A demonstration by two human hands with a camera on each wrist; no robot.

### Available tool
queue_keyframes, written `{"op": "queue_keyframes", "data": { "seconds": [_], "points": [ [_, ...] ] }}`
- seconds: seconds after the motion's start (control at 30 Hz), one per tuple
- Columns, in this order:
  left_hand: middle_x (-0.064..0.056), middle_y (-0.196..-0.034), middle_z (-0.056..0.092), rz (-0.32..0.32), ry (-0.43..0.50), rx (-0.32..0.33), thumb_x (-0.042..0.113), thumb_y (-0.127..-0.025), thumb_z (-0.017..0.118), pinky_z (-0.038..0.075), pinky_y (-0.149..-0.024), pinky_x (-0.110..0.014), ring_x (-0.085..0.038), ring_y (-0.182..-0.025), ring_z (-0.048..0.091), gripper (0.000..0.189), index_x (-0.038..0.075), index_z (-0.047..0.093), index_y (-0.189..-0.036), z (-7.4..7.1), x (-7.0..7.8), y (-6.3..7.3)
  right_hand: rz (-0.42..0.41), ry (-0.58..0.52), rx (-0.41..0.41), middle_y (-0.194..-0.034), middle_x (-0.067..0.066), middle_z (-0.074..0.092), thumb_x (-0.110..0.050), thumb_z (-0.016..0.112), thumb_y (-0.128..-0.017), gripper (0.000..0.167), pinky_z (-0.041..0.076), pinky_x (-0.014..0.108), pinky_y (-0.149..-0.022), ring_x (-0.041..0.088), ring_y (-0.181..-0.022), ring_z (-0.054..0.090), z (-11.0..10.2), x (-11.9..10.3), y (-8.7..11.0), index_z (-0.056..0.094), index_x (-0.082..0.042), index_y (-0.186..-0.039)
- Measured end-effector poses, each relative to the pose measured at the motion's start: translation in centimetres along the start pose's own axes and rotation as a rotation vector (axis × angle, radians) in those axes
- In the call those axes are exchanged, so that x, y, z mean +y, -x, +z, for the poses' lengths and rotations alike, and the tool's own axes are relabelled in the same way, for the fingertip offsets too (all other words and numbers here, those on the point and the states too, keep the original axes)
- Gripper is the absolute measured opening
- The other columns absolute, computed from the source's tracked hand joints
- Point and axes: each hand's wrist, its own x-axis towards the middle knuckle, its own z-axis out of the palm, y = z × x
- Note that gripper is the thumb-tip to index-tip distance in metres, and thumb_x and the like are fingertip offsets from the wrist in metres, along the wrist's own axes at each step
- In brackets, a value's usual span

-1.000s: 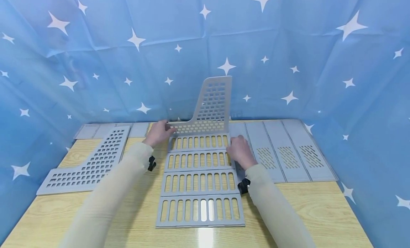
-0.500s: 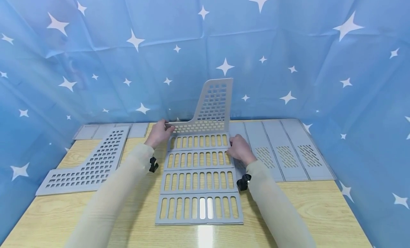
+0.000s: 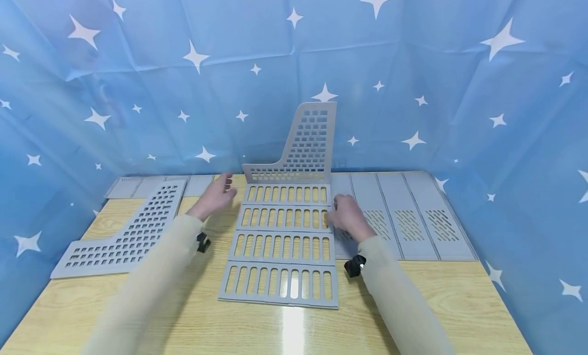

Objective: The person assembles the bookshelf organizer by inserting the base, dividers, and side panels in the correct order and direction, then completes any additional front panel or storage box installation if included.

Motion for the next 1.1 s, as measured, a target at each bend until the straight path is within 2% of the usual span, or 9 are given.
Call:
{"op": "queue_keyframes", "data": {
  "seconds": [0.13,0.27,0.47,0.6,0.7,0.8,0.87,1.0,1.1],
  "points": [
    [-0.029,-0.161,0.031,-0.027,-0.118,0.014,0.019,-0.106,0.051,0.030,-0.119,-0.061,-0.047,-0.148,0.032,0.065,-0.006,0.023,-0.159,-3.4,-1.9,3.2,0.046,0.026,-0.120,-0.096,0.017,0.060,-0.026,0.073,-0.096,0.041,0.045,0.038,-0.064,0.025,-0.076,0.055,-0.5,-0.3,2.4,0.054,0.005,-0.116],
    [-0.036,-0.161,0.024,-0.127,-0.199,0.002,0.023,-0.106,0.055,0.029,-0.117,-0.066,-0.053,-0.146,0.028,0.072,-0.010,0.019,-0.159,-7.3,-5.0,6.1,0.046,0.065,-0.175,-0.082,0.012,0.057,-0.024,0.076,-0.093,0.035,0.043,0.034,-0.057,0.022,-0.065,0.052,0.1,-0.5,4.0,0.053,0.000,-0.104],
    [-0.048,-0.152,0.020,-0.292,-0.301,-0.136,0.035,-0.096,0.073,0.034,-0.110,-0.071,-0.063,-0.138,0.030,0.105,-0.020,0.005,-0.155,-11.9,-9.5,9.6,0.070,0.074,-0.142,-0.064,0.011,0.061,-0.013,0.071,-0.092,0.019,0.042,0.029,-0.048,0.019,-0.050,0.056,1.4,-1.1,4.4,0.057,0.001,-0.093],
    [-0.050,-0.149,0.021,-0.368,-0.329,-0.203,0.045,-0.089,0.081,0.034,-0.110,-0.071,-0.065,-0.137,0.029,0.120,-0.022,0.004,-0.153,-13.0,-11.9,10.8,0.058,0.047,-0.116,-0.054,0.005,0.054,-0.015,0.065,-0.094,0.023,0.041,0.029,-0.048,0.018,-0.046,0.053,1.2,-0.9,4.3,0.055,-0.005,-0.075],
    [-0.050,-0.145,0.027,-0.374,-0.333,-0.190,0.051,-0.084,0.083,0.036,-0.107,-0.071,-0.064,-0.133,0.035,0.123,-0.023,0.011,-0.152,-13.1,-13.0,11.0,0.021,0.026,-0.093,-0.052,0.001,0.048,-0.017,0.060,-0.097,0.032,0.041,0.030,-0.050,0.018,-0.047,0.053,0.8,-0.3,4.0,0.047,-0.010,-0.068],
    [-0.045,-0.132,0.045,-0.357,-0.331,-0.127,0.049,-0.081,0.087,0.045,-0.099,-0.068,-0.057,-0.118,0.052,0.118,-0.021,0.021,-0.149,-13.2,-13.5,11.0,0.001,-0.005,-0.064,-0.053,0.002,0.050,-0.017,0.060,-0.098,0.033,0.043,0.030,-0.051,0.019,-0.047,0.058,0.7,0.4,3.6,0.047,-0.009,-0.069],
    [-0.041,-0.124,0.049,-0.352,-0.340,-0.078,0.047,-0.077,0.090,0.047,-0.094,-0.067,-0.052,-0.109,0.056,0.118,-0.021,0.024,-0.148,-13.1,-13.7,11.0,0.000,-0.034,-0.058,-0.055,0.003,0.054,-0.016,0.061,-0.098,0.029,0.045,0.031,-0.051,0.018,-0.047,0.059,0.7,0.9,3.4,0.049,-0.008,-0.073],
    [-0.046,-0.133,0.039,-0.349,-0.326,0.015,0.042,-0.075,0.093,0.043,-0.097,-0.070,-0.054,-0.112,0.050,0.127,-0.018,0.014,-0.155,-13.1,-13.9,10.8,0.002,-0.119,-0.087,-0.060,0.005,0.055,-0.013,0.061,-0.098,0.024,0.052,0.032,-0.053,0.018,-0.048,0.059,1.0,1.6,3.4,0.050,-0.006,-0.079],
    [-0.046,-0.135,0.039,-0.311,-0.301,0.096,0.033,-0.081,0.089,0.045,-0.096,-0.068,-0.054,-0.113,0.052,0.117,-0.018,0.014,-0.155,-13.4,-13.4,10.8,-0.001,-0.178,-0.122,-0.061,0.006,0.054,-0.013,0.061,-0.100,0.024,0.052,0.034,-0.055,0.020,-0.050,0.058,0.9,1.9,3.5,0.047,-0.005,-0.082]
  ]
}}
